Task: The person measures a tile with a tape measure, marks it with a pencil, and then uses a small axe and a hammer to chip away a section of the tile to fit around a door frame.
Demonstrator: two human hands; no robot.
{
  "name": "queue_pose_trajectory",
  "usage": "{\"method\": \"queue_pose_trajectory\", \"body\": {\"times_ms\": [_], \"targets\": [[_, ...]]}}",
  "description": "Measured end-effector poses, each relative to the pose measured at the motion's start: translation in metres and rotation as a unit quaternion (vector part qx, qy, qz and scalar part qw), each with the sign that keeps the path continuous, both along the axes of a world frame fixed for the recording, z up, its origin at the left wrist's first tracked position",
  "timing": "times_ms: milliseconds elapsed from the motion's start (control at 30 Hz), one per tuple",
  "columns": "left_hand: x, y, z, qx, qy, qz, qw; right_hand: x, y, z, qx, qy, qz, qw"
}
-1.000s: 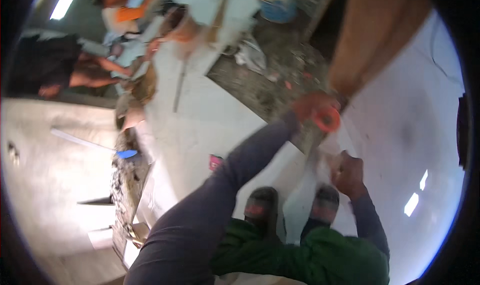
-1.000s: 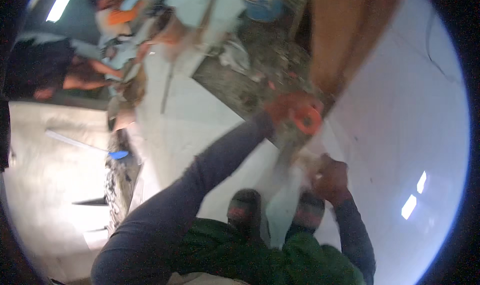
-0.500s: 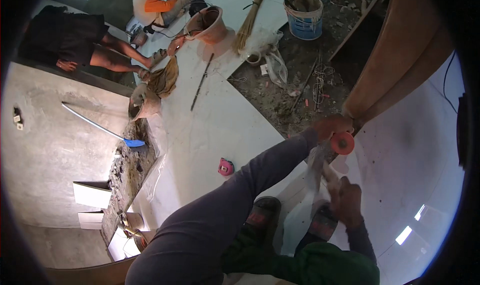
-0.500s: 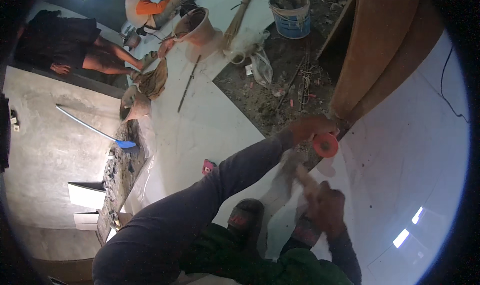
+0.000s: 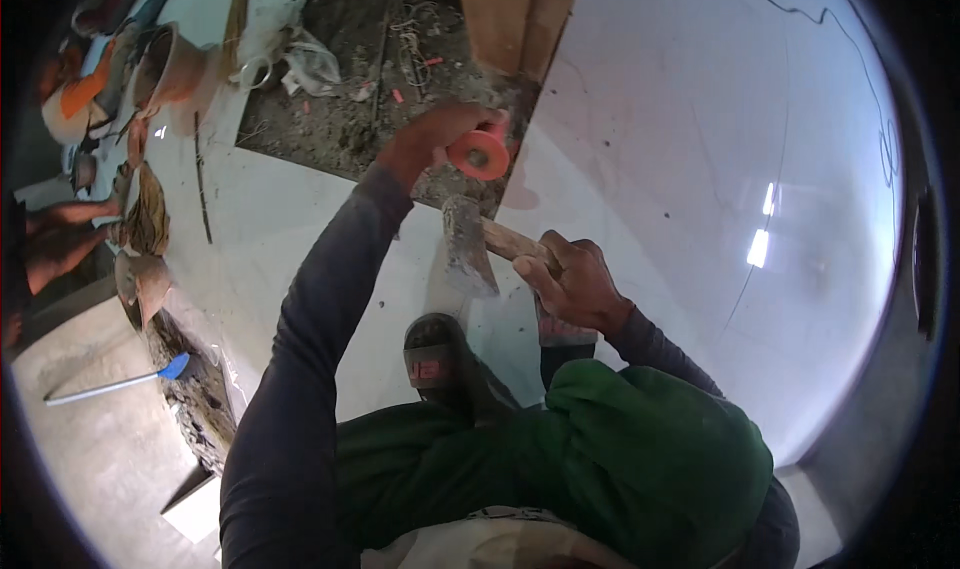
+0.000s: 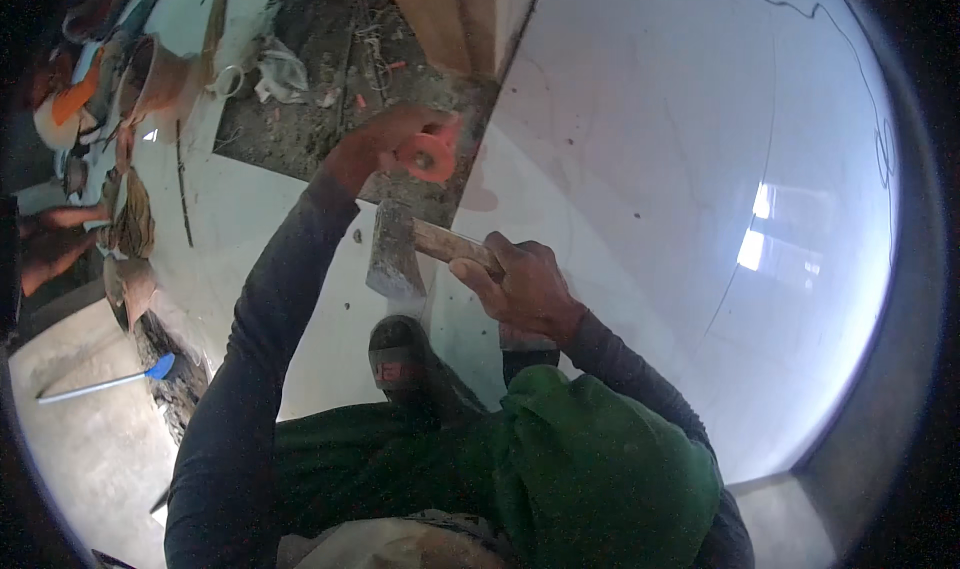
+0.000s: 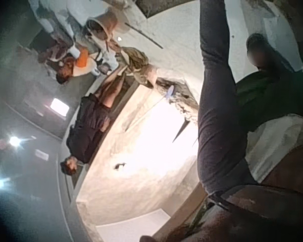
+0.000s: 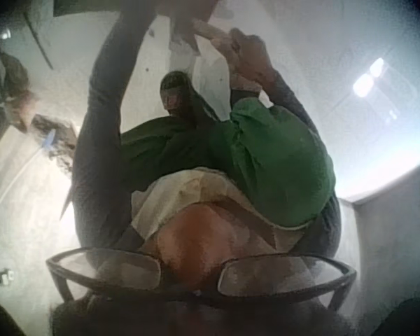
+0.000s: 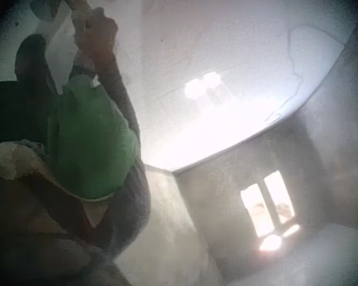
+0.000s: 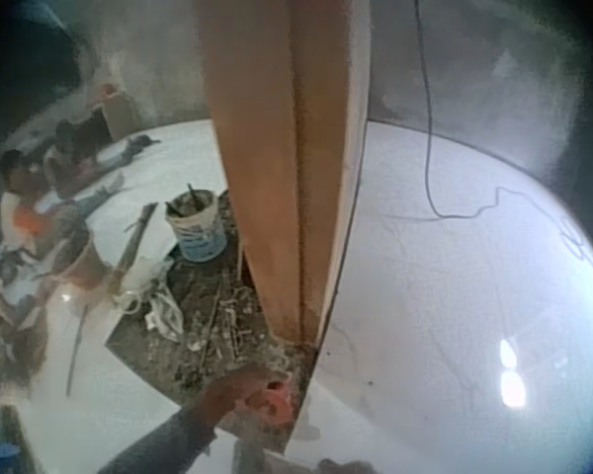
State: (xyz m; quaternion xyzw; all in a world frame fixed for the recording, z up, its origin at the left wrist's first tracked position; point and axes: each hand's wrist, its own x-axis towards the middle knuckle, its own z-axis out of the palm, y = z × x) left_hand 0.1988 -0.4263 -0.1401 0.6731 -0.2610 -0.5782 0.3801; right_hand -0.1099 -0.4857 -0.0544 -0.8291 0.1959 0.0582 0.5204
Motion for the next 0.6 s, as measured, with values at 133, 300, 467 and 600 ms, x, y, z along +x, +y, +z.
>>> {"method": "queue_pose_trajectory", "body": {"times_ms": [133,300,467,600], "targets": [[-0.020,0.003,0.013,-0.021,0.139,0.064,0.988,-0.009,0.001,-0.010,-0.012,0.034,-0.007,0.999],[-0.024,-0.010,-0.002,0.006,0.121,0.105,0.987,-0.010,0.001,-0.012,-0.022,0.037,-0.016,0.999],[-0.028,-0.009,0.010,-0.012,0.125,0.113,0.986,-0.007,-0.003,-0.011,-0.092,-0.050,0.018,0.994],[-0.024,-0.004,0.001,-0.019,0.149,0.117,0.982,0.009,0.002,0.010,-0.102,-0.074,0.032,0.992]]}}
